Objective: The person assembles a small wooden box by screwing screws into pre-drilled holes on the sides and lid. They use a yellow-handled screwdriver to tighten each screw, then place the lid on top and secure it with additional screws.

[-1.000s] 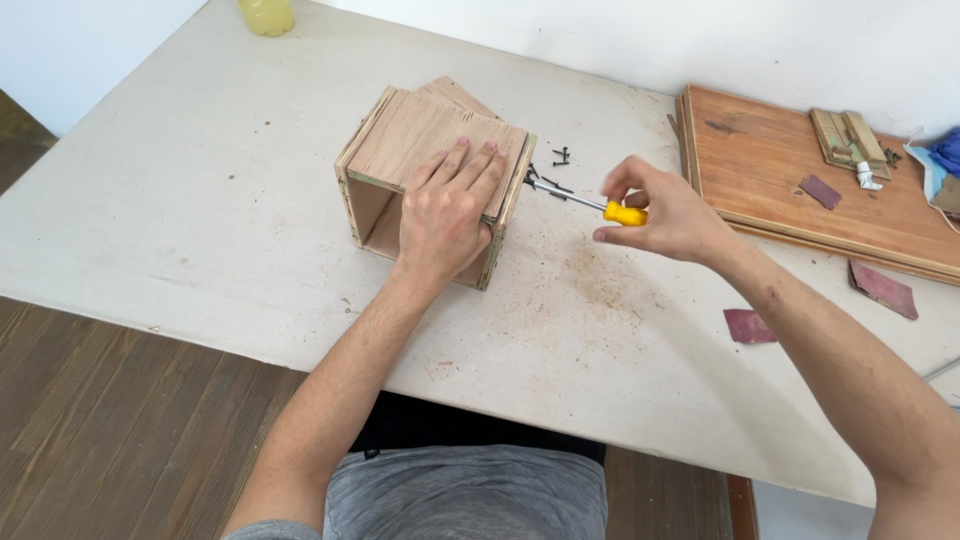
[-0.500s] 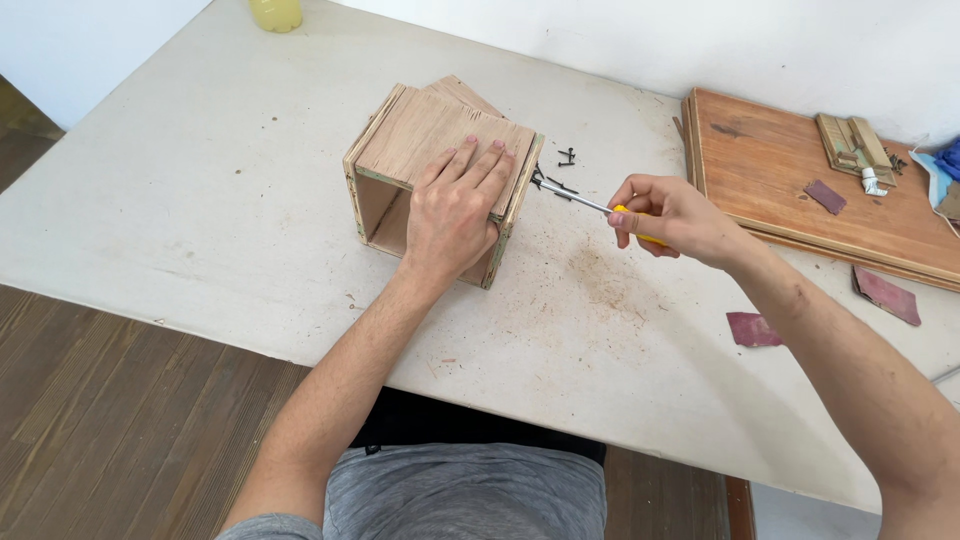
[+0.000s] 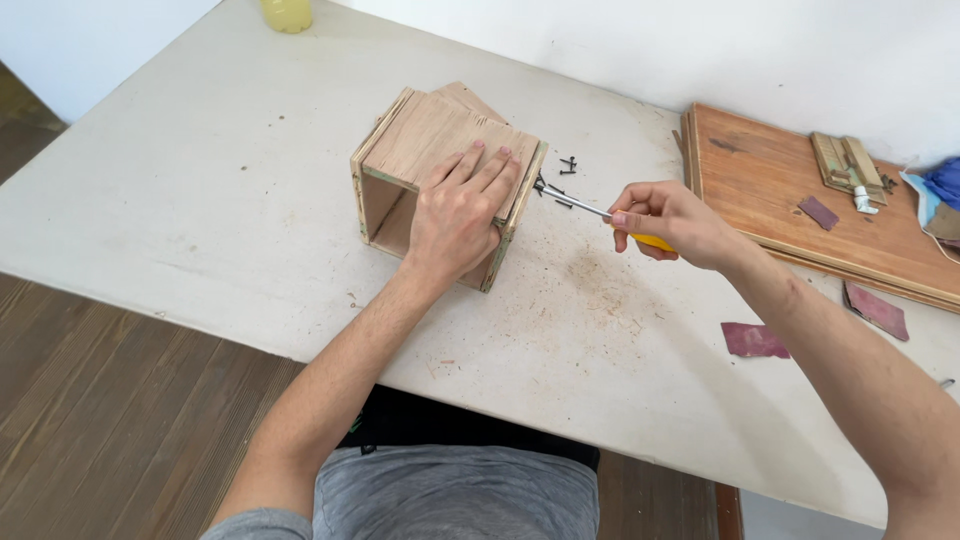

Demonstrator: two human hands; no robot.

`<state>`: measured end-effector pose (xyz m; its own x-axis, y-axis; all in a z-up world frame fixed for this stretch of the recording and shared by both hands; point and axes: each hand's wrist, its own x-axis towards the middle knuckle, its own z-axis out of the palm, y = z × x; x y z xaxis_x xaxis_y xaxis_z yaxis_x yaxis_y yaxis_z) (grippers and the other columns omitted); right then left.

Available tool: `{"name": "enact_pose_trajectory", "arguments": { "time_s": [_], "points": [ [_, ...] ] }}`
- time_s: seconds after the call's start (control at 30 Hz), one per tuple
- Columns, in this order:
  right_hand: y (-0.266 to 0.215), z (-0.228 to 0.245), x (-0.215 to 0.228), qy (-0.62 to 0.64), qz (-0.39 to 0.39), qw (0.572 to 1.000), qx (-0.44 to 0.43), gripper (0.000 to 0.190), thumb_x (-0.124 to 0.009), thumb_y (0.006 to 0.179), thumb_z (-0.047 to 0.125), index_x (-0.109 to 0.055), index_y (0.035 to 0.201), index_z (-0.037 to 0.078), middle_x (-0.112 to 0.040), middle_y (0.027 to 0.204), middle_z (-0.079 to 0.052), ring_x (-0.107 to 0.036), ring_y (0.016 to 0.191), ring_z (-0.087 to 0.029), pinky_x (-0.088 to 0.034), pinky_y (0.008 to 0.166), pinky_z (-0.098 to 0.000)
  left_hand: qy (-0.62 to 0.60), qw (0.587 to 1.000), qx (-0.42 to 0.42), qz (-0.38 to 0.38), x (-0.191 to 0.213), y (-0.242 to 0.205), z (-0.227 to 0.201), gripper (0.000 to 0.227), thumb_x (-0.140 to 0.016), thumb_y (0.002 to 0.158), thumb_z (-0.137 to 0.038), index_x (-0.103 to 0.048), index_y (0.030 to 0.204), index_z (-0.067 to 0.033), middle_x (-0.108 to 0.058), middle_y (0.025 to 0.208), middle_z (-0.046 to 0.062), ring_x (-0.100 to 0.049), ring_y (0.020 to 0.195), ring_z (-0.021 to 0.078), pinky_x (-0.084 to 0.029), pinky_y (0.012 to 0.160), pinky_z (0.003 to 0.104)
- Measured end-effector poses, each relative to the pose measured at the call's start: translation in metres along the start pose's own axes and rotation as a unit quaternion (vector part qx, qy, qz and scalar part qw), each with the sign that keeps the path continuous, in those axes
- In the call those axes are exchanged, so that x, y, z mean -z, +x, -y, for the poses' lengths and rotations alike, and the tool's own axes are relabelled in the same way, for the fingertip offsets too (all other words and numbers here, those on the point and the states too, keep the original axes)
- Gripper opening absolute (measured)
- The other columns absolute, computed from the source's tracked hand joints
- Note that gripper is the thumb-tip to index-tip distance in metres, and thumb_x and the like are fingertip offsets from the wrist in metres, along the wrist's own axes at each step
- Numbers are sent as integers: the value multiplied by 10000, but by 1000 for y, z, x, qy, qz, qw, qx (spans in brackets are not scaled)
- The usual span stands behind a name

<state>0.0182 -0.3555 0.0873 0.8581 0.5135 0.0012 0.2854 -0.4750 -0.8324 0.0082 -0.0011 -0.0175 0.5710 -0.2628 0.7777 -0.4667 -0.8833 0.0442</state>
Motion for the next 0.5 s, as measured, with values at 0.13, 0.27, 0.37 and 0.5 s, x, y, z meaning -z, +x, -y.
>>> {"name": "enact_pose_trajectory", "arguments": {
  "time_s": [0.13, 0.27, 0.37, 0.5],
  "points": [
    [4, 14, 7, 65, 21, 997, -22, 154, -828, 1121, 83, -848, 1203, -45, -859, 834, -217, -561, 382, -161, -397, 327, -256, 7, 1000, -1, 6, 1, 4, 3, 771, -643, 954, -81, -789, 1693, -249, -826, 1665, -28, -706, 1617, 284, -469, 1384, 468],
    [-7, 1, 7, -270, -130, 947, 119, 198, -964, 1111, 119, -904, 1293, 69, -936, 1027, -102, -857, 806, -300, -633, 727, -355, 6, 1000, 12, 4, 6, 3, -1, 777, -652, 958, -79, -789, 1700, -263, -828, 1664, -36, -710, 1616, 271, -467, 1386, 466],
    [-21, -12, 4, -319, -164, 925, 124, 154, -939, 1172, 164, -913, 1306, 92, -938, 1020, -85, -858, 821, -277, -676, 735, -346, -3, 1000, 15, 2, 12, 6, -1, 752, -664, 955, -81, -806, 1672, -260, -834, 1651, -36, -715, 1609, 268, -474, 1382, 476],
    [-35, -49, 6, -376, -167, 911, 25, 189, -898, 1203, 234, -903, 1359, 127, -933, 1029, -77, -858, 878, -269, -683, 800, -361, -11, 1000, 12, -24, 12, 2, -2, 775, -723, 927, -74, -815, 1669, -280, -856, 1611, -46, -746, 1573, 249, -486, 1371, 459]
  ]
}}
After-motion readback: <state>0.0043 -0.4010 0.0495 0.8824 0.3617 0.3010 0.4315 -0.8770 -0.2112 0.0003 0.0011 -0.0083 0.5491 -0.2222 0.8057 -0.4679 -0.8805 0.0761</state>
